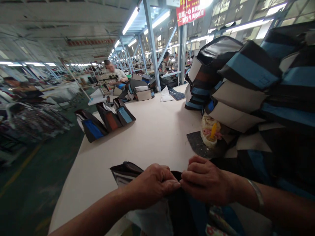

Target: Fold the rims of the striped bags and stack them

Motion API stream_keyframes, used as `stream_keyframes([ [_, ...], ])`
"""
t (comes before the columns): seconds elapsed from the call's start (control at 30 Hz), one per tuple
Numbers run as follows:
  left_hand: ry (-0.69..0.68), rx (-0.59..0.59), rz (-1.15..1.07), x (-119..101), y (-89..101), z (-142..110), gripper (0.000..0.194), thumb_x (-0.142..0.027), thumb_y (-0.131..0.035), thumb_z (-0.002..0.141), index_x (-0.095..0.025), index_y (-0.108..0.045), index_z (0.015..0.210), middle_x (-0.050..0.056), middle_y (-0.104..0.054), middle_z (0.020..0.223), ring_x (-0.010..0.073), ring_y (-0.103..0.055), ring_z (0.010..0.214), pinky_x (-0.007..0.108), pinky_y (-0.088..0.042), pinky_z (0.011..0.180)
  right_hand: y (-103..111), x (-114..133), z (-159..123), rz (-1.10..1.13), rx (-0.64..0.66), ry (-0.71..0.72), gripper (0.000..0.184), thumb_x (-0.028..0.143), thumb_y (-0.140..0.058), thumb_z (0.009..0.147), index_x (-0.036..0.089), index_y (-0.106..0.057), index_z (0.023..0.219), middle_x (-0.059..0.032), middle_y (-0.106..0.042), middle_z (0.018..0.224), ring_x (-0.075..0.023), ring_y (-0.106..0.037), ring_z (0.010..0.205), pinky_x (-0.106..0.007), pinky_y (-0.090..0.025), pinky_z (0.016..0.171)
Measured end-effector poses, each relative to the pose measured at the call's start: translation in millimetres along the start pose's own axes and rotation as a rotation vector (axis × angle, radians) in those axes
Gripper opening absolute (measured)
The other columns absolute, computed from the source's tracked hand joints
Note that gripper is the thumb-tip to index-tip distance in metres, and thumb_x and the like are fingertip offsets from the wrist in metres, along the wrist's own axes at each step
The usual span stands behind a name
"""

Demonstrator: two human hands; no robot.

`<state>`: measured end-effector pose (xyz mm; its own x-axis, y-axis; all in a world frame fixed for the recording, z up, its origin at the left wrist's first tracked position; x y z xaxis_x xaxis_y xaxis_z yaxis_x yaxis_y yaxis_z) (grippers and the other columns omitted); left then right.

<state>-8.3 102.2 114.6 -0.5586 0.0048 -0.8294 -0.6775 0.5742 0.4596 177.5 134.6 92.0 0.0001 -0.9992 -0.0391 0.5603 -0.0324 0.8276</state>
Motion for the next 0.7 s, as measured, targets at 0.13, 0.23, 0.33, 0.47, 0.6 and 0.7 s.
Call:
stream_keyframes([
  [0.13,-0.035,-0.146,0.103,-4.6,-9.3,-7.5,0.018,-0.020,-0.059,0.085,-0.015,-0.064,0.069,-0.003,-0.054,0.074,0.0086,-0.048,0.065,0.023,-0.034,0.062,7.4,-9.5,1.7,0.483,-0.071,-0.255,0.016,0.023,-0.047,0.100,0.016,-0.061,0.096,-0.0051,-0.065,0.085,-0.0145,-0.053,0.077,-0.034,-0.040,0.076],
  [0.23,-0.205,-0.279,0.256,-11.7,-15.1,-15.9,0.015,-0.016,-0.056,0.085,-0.016,-0.062,0.072,-0.001,-0.055,0.076,0.0095,-0.049,0.066,0.024,-0.034,0.061,20.0,-20.7,10.5,0.717,0.076,-0.464,0.027,0.029,-0.047,0.102,0.015,-0.064,0.087,-0.0029,-0.058,0.077,-0.0124,-0.053,0.076,-0.028,-0.040,0.072],
  [0.33,-0.325,-0.313,0.419,-20.2,-19.3,-21.7,0.013,-0.016,-0.054,0.089,-0.017,-0.059,0.076,0.000,-0.055,0.078,0.0107,-0.049,0.068,0.026,-0.033,0.060,38.3,-22.1,20.9,0.612,0.309,-0.444,0.021,0.024,-0.056,0.096,0.017,-0.067,0.079,0.0001,-0.054,0.074,-0.0110,-0.051,0.072,-0.028,-0.037,0.071],
  [0.47,-0.424,-0.301,0.636,-35.2,-13.2,-21.5,0.016,-0.018,-0.050,0.095,-0.018,-0.054,0.079,0.000,-0.055,0.082,0.0136,-0.048,0.074,0.030,-0.033,0.067,56.3,-8.4,33.4,0.300,0.291,-0.324,0.014,0.012,-0.058,0.079,0.017,-0.055,0.065,0.0021,-0.052,0.067,-0.0119,-0.045,0.066,-0.033,-0.033,0.073],
  [0.6,-0.500,-0.258,0.837,-49.1,9.2,-22.7,0.022,-0.022,-0.043,0.099,-0.018,-0.053,0.080,0.002,-0.055,0.086,0.0166,-0.047,0.079,0.033,-0.034,0.074,58.3,6.1,49.8,0.064,0.094,-0.296,0.014,0.015,-0.055,0.074,0.019,-0.047,0.063,0.0008,-0.050,0.063,-0.0140,-0.038,0.061,-0.037,-0.028,0.069],
  [0.7,-0.486,-0.231,0.854,-51.3,31.4,-36.0,0.021,-0.023,-0.043,0.100,-0.019,-0.057,0.085,0.002,-0.056,0.090,0.0169,-0.048,0.083,0.034,-0.034,0.081,55.0,-0.9,64.7,0.197,0.019,-0.331,0.018,0.018,-0.057,0.081,0.018,-0.050,0.065,0.0018,-0.053,0.063,-0.0126,-0.042,0.062,-0.035,-0.032,0.073],
])
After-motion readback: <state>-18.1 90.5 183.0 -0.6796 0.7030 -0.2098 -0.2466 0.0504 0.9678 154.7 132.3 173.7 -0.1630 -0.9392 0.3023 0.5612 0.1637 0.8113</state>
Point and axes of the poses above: each hand's wrist, its own z-axis towards the middle knuckle, its own y-axis out of the back of the hand, x = y × z, the point moved 3 cm from there along z, towards the middle knuckle
